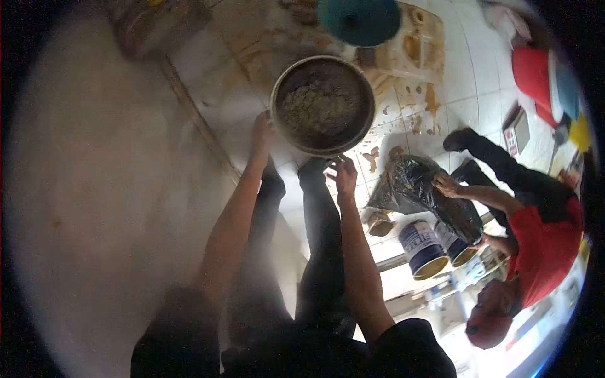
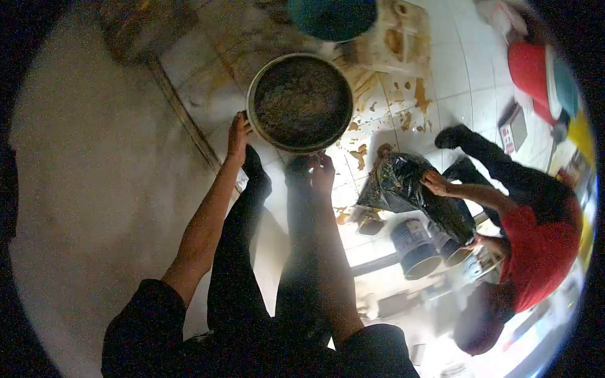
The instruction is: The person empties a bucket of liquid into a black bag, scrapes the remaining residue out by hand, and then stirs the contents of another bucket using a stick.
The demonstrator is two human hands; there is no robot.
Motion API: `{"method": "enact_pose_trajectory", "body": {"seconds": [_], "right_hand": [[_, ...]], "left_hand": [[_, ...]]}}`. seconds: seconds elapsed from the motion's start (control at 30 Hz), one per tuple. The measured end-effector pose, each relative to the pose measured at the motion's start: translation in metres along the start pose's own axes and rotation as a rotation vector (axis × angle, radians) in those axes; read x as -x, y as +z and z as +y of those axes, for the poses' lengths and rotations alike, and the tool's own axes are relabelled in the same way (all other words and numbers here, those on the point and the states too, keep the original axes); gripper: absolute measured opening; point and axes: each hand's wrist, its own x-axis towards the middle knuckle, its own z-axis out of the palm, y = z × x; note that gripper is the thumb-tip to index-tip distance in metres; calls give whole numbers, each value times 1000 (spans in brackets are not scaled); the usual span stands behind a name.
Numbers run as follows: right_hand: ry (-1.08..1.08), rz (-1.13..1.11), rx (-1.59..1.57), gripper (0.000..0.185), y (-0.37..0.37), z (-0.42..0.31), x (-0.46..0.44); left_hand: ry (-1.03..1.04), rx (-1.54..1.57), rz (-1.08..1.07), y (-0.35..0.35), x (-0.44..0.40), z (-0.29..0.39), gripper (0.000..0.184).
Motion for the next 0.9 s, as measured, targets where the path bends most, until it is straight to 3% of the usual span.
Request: {"method": "enact_pose_trajectory", "body": {"seconds": [0.03,0.1,0.13,0.17,0.23,0.3,0.4,0.43,0.47,0.5,0.57,0.6,0.67,0.73,0.8,0.87,0.9], "right_hand": [[-87,-7,23,41,5,-6,7],[-32,20,107,39,12,-14,12],[-68,0,114,39,14,-10,15],[-114,-20,115,38,17,-6,15],[-54,-9,197,37,25,6,9],[-103,-76,228,36,21,21,8],[-88,-37,235,29,42,23,10],[-90,-55,156,26,51,20,19],[-205,-79,285,23,34,61,-5],[-90,-36,410,23,39,67,-7],[-505,-21,696,23,49,63,4],[-543,1,567,23,56,58,10],[-510,11,567,22,47,43,22],[-471,-9,645,20,31,36,25],[-442,-15,759,19,-6,50,23],[-323,111,582,17,-55,71,16],[-328,182,560,17,-81,69,19]], "left_hand": [[-94,218,41,-3,9,-16,57],[-82,302,-30,-17,14,-52,50],[150,6,0,-23,17,-81,42],[-75,160,6,-29,19,-95,42],[-272,129,22,-43,33,-107,42],[-145,159,-45,-65,47,-121,45],[-125,195,-48,-108,37,-170,37],[-257,191,-355,-169,-16,-251,38],[-98,212,-461,-176,2,-227,38],[-169,180,-357,-185,6,-215,40],[-332,90,-162,-199,18,-181,46],[-375,46,-95,-206,24,-165,49],[-300,-82,32,-212,26,-151,50],[-383,-201,49,-179,61,-61,38],[-302,-281,-17,-194,58,-66,35],[-219,-361,-78,-192,54,-82,34],[-45,-393,-183,-189,55,-82,32]]}}
